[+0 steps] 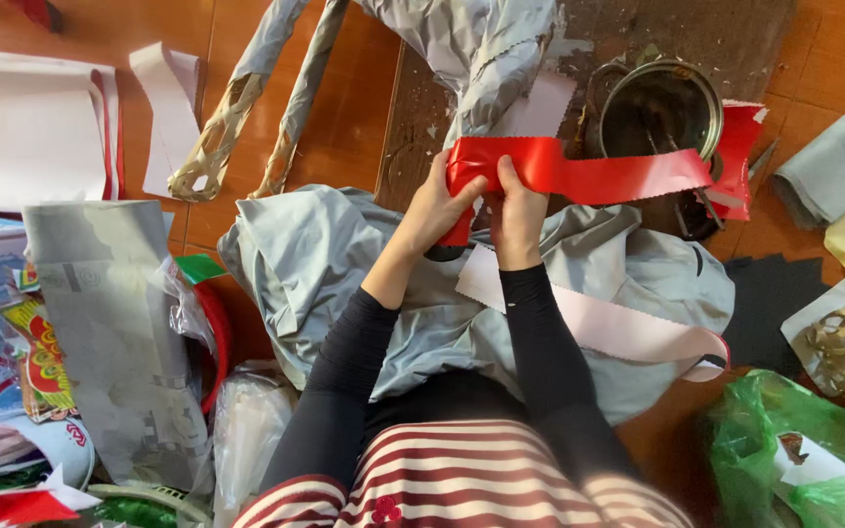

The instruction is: Applying paper strips and glue to a bamboo frame to create a giraffe model.

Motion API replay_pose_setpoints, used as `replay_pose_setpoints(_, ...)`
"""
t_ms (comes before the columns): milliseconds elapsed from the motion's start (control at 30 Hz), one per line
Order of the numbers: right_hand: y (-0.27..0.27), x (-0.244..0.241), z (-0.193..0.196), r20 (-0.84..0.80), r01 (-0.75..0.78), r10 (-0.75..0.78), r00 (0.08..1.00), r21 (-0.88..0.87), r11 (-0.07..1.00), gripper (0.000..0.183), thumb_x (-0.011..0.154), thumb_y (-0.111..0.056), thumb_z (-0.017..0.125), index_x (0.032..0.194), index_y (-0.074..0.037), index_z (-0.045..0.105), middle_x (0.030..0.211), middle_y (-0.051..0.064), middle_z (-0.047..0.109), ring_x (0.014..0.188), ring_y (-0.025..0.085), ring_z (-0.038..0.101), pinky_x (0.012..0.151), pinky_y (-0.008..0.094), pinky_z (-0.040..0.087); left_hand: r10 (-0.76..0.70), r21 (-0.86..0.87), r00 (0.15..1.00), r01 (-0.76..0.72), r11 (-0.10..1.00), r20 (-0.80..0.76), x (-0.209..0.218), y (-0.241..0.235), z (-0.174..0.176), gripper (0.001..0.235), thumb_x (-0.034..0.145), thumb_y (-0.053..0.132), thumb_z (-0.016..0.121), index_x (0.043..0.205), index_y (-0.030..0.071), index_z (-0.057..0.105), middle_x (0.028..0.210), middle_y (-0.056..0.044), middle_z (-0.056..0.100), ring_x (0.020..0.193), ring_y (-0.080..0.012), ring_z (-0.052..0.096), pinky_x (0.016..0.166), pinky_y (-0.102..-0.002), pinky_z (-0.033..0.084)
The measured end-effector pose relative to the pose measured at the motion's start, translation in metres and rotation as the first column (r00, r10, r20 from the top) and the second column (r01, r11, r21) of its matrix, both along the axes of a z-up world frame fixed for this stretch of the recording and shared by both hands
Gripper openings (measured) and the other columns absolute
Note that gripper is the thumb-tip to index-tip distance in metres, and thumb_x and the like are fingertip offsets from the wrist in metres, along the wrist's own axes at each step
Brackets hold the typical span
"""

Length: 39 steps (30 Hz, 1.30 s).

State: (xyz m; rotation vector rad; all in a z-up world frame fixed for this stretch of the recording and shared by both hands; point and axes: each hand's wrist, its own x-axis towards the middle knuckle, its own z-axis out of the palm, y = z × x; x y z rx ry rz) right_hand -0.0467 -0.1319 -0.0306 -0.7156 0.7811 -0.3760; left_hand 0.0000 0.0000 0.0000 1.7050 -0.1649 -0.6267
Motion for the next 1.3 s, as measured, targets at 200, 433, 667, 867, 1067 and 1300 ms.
replay_pose_setpoints(200,0.007,-0.005,-0.003,0.033,0.005,-0.003,0.999,-0.055,0.998,0.026,0.097,-0.014,0.071,0.119,-0.002,0.062,0.105,0.008,0.071,0.087,0.020,0.071,0.070,0.034,0.061,0.041,-0.059,0.994,-0.048,0.997,-0.103,0.000,0.001,-0.007,0.069,0.100,0.035,0.066,0.155,0.006,0.037,0.123,-0.018,0.070,0.104,-0.0233,0.070,0.087,-0.034,0.057)
replay_pose_setpoints(433,-0.028,-0.032,-0.085,0.130,-0.276,0.246,0.960,0.323,0.905,0.017,0.109,-0.025,0.072,0.111,-0.008,0.069,0.081,0.004,0.066,0.072,0.018,0.065,0.058,0.032,0.054,0.039,0.055,0.999,-0.041,0.998,0.039,0.000,-0.005,-0.008,0.070,0.093,0.034,0.072,0.150,0.006,0.042,0.122,-0.023,0.072,0.108,-0.0306,0.073,0.091,-0.037,0.057)
replay_pose_setpoints(667,-0.005,-0.009,0.053,-0.135,-0.248,0.363,0.922,-0.925,0.287,0.033,0.117,-0.025,0.056,0.124,0.007,0.063,0.116,0.013,0.069,0.105,0.019,0.069,0.085,0.033,0.055,-0.003,0.221,0.999,0.010,0.975,-0.033,-0.005,-0.010,-0.036,0.079,0.091,0.041,0.070,0.156,0.010,0.037,0.116,-0.028,0.073,0.105,-0.0380,0.074,0.087,-0.042,0.058)
replay_pose_setpoints(867,-0.014,0.051,0.006,-0.436,-0.703,0.556,0.707,-0.514,0.492,0.036,0.096,-0.031,0.073,0.088,0.004,0.074,0.076,0.007,0.071,0.067,0.010,0.061,0.060,0.031,0.050,0.008,0.044,0.996,-0.012,0.999,0.084,-0.004,-0.009,-0.038,0.083,0.097,0.033,0.072,0.159,0.006,0.024,0.122,-0.028,0.070,0.108,-0.0368,0.074,0.089,-0.041,0.058)
replay_pose_setpoints(1067,-0.023,0.057,0.004,-0.263,-0.663,0.611,0.746,-0.218,0.716,0.032,0.094,-0.029,0.077,0.095,0.003,0.075,0.086,0.006,0.073,0.072,0.011,0.066,0.064,0.029,0.052,0.018,-0.065,0.999,-0.020,0.998,-0.036,-0.007,-0.007,-0.023,0.093,0.093,0.027,0.068,0.163,0.006,0.011,0.129,-0.025,0.067,0.109,-0.0306,0.073,0.089,-0.038,0.058)
replay_pose_setpoints(1300,-0.013,0.057,-0.021,0.048,-0.554,0.561,0.826,0.248,0.795,0.029,0.095,-0.022,0.074,0.117,-0.003,0.070,0.099,0.007,0.072,0.082,0.018,0.070,0.073,0.034,0.060,0.236,-0.060,0.953,-0.229,0.972,0.191,0.013,0.005,0.003,0.101,0.093,0.012,0.076,0.165,0.014,0.005,0.138,-0.020,0.061,0.116,-0.0263,0.068,0.096,-0.036,0.057)
